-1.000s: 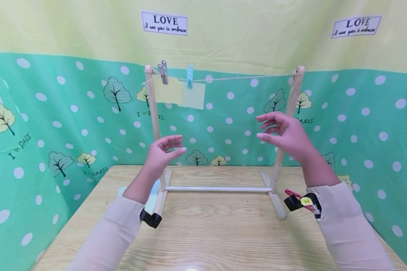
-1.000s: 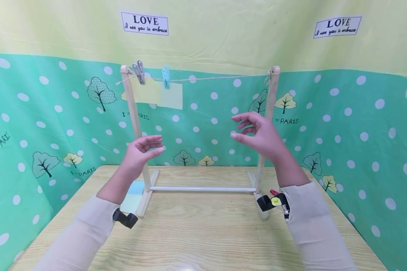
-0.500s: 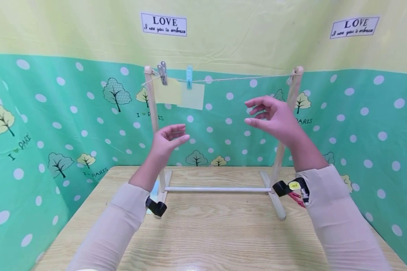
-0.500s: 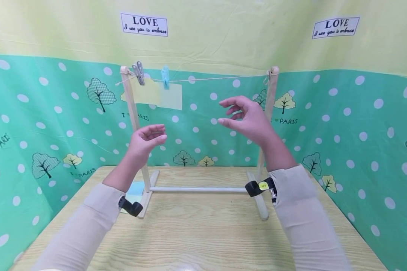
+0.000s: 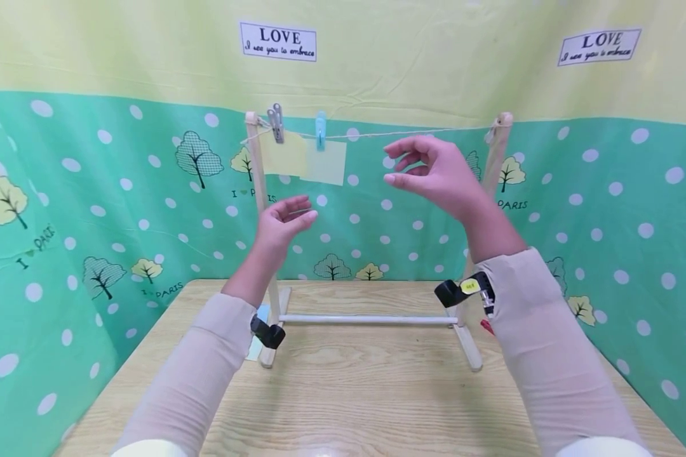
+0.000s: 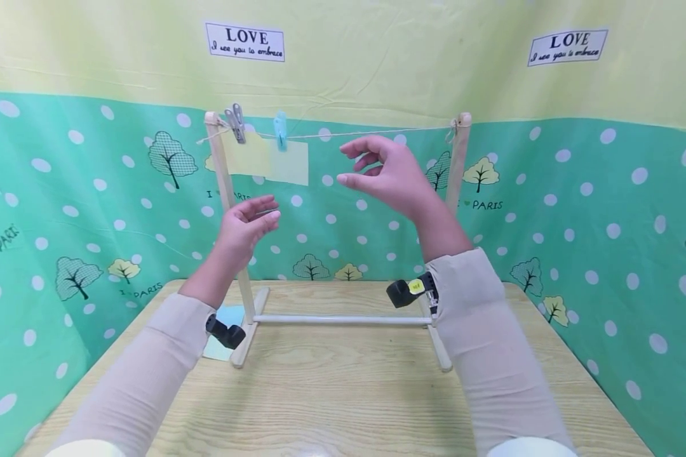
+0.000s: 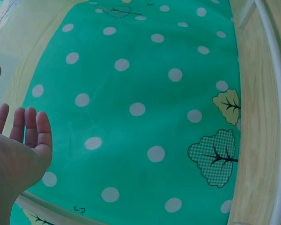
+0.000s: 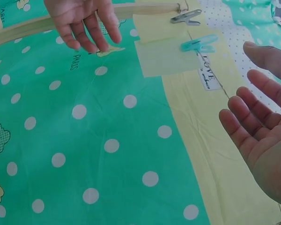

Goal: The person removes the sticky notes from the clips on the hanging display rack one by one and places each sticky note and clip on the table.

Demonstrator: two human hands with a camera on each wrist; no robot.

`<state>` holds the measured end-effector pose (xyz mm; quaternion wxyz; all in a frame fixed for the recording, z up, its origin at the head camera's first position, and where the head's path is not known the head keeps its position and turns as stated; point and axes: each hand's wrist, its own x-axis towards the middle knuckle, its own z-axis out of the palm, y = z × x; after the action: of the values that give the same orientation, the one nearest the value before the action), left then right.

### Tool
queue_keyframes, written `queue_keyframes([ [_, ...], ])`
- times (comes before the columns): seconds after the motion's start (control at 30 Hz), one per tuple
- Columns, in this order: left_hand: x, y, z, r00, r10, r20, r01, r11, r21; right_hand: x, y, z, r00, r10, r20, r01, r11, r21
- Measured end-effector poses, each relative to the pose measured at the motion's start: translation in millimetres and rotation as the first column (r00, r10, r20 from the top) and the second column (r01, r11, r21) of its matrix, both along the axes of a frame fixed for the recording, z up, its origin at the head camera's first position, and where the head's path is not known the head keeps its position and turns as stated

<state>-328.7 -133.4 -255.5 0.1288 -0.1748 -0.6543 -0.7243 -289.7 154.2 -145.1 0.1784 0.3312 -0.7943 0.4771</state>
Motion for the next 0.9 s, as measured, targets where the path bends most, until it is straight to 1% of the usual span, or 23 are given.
queue_keyframes([
  [0.2, -5.7, 2, 8.2, 0.998, 0.043, 0.056, -0.039, 0.997, -0.061, -4.8, -12, 13.8, 0.999, -0.023, 0.033, 0.022, 0.999, 0.049],
  [0.27, -7.2, 5, 10.7, 0.996, 0.044, 0.072, -0.039, 0.997, -0.067, -7.3, -16, 18.7, 0.999, -0.04, 0.037, 0.037, 0.996, 0.078],
  [0.37, -9.7, 9, 13.1, 0.996, 0.031, 0.086, -0.027, 0.999, -0.047, -11.8, -23, 25.6, 0.998, -0.046, 0.042, 0.041, 0.994, 0.1],
  [0.53, -17.2, 18, 14.4, 0.996, -0.001, 0.094, -0.004, 0.999, 0.047, -17.9, -34, 33.2, 0.998, -0.031, 0.061, 0.025, 0.994, 0.104],
  [0.67, -22.9, 24, 17.6, 0.994, 0.004, 0.106, -0.016, 0.994, 0.112, -21.1, -43, 38.0, 0.997, -0.035, 0.07, 0.029, 0.996, 0.085],
  [0.8, -26.3, 28, 21.4, 0.994, 0.002, 0.111, -0.021, 0.986, 0.167, -25.1, -53, 40.2, 0.996, -0.042, 0.074, 0.039, 0.998, 0.047],
  [0.9, -28.5, 29, 22.7, 0.994, -0.008, 0.106, -0.016, 0.975, 0.22, -28.5, -63, 39.5, 0.996, -0.037, 0.079, 0.036, 0.999, 0.015],
])
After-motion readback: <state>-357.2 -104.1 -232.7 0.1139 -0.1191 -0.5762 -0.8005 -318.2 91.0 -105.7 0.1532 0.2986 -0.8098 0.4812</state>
